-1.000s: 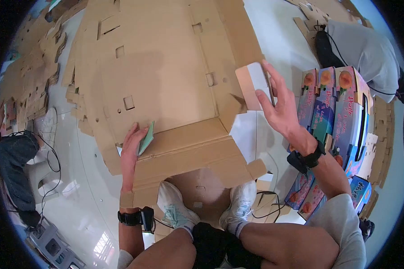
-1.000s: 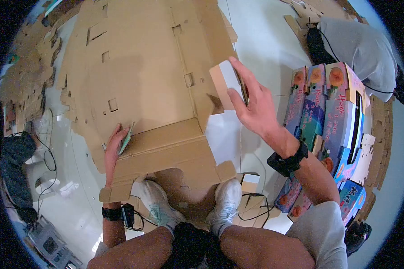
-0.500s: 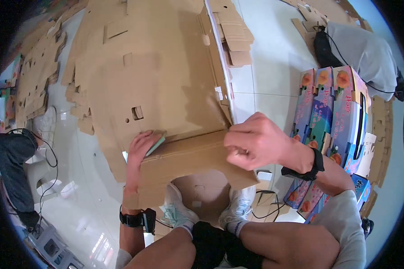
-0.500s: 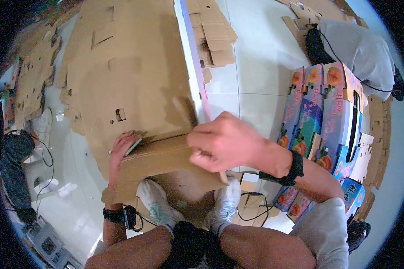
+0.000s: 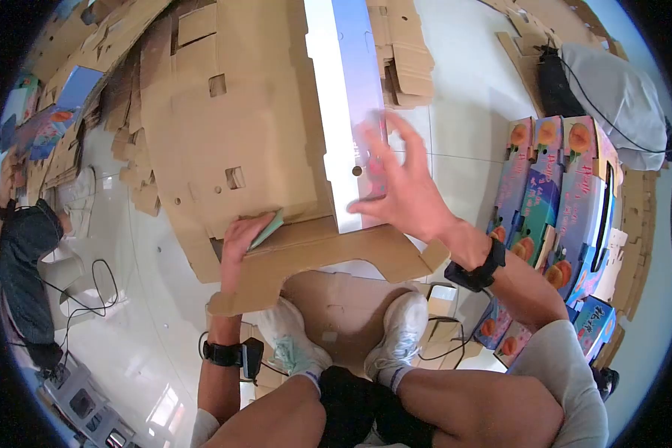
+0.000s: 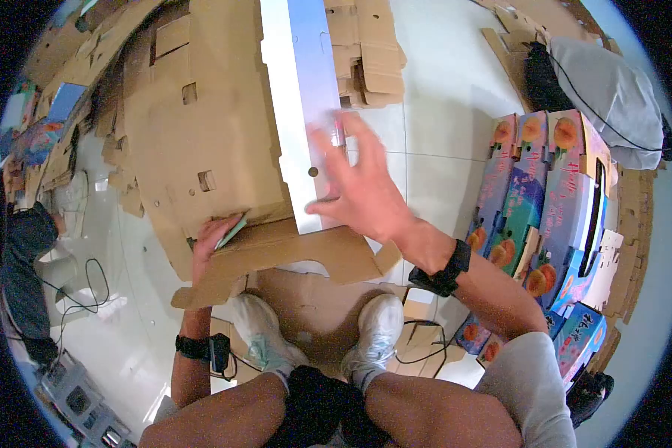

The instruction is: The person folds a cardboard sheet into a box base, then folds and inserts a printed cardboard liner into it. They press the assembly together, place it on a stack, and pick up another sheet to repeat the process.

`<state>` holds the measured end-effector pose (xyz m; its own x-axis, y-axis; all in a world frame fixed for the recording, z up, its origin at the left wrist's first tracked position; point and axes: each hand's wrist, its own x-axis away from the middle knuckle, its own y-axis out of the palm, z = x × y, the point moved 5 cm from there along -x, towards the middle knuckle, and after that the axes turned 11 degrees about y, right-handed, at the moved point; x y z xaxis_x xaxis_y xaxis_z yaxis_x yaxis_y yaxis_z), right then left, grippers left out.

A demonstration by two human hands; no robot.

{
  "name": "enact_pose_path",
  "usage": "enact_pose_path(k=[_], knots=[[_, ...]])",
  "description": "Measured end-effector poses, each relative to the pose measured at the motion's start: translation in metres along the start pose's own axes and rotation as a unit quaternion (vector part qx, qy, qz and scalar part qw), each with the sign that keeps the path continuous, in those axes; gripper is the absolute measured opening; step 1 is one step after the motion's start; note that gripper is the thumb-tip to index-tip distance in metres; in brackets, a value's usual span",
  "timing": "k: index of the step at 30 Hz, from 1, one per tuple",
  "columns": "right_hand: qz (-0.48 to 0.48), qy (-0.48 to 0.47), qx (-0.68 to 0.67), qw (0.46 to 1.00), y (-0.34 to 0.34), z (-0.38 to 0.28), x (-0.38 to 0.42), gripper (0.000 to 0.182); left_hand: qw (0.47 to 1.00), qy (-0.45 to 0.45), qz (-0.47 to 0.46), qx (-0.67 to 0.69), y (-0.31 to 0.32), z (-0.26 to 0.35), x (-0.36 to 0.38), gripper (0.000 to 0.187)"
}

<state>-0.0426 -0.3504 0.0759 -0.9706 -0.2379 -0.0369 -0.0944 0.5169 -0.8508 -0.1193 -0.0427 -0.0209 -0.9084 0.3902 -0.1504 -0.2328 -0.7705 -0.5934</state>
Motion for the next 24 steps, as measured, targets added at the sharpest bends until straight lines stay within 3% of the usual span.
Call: enact_pose_path(k=[3, 4, 6, 9, 12, 15, 17, 21, 24], knots=[[0.008, 0.164, -0.239, 0.957, 0.021, 0.017, 0.009, 0.109, 0.999, 0.021, 0.030, 0.016, 0.003, 0.004, -0.001, 0.064], [-0.057, 0.224, -0.335, 0.913, 0.038, 0.027, 0.012, 0.106, 1.000, 0.010, 0.028, 0.004, 0.005, 0.005, 0.000, 0.064], [-0.184, 0.329, -0.507, 0.775, 0.069, 0.043, 0.021, 0.099, 1.000, -0.005, 0.016, -0.018, 0.010, 0.001, 0.004, 0.065], [-0.189, 0.336, -0.465, 0.797, 0.061, 0.047, 0.027, 0.087, 0.997, -0.002, -0.031, -0.065, 0.028, -0.032, 0.020, 0.065], [-0.161, 0.368, -0.477, 0.782, 0.033, 0.038, 0.051, 0.082, 0.978, 0.033, -0.103, -0.180, 0.032, -0.022, 0.023, 0.065], [-0.111, 0.402, -0.496, 0.762, 0.028, 0.041, 0.093, 0.078, 0.991, -0.018, 0.012, -0.128, 0.017, 0.030, 0.012, 0.055], [-0.083, 0.464, -0.473, 0.744, 0.017, 0.051, 0.126, 0.076, 0.986, -0.047, 0.040, -0.156, 0.005, 0.065, 0.008, 0.054], [-0.019, 0.481, -0.491, 0.726, -0.023, 0.094, 0.172, 0.075, 0.943, -0.178, 0.163, -0.229, -0.013, 0.057, 0.020, 0.054], [-0.012, 0.494, -0.498, 0.713, -0.053, 0.124, 0.197, 0.075, 0.928, -0.302, 0.177, 0.131, -0.009, 0.012, 0.030, 0.047]])
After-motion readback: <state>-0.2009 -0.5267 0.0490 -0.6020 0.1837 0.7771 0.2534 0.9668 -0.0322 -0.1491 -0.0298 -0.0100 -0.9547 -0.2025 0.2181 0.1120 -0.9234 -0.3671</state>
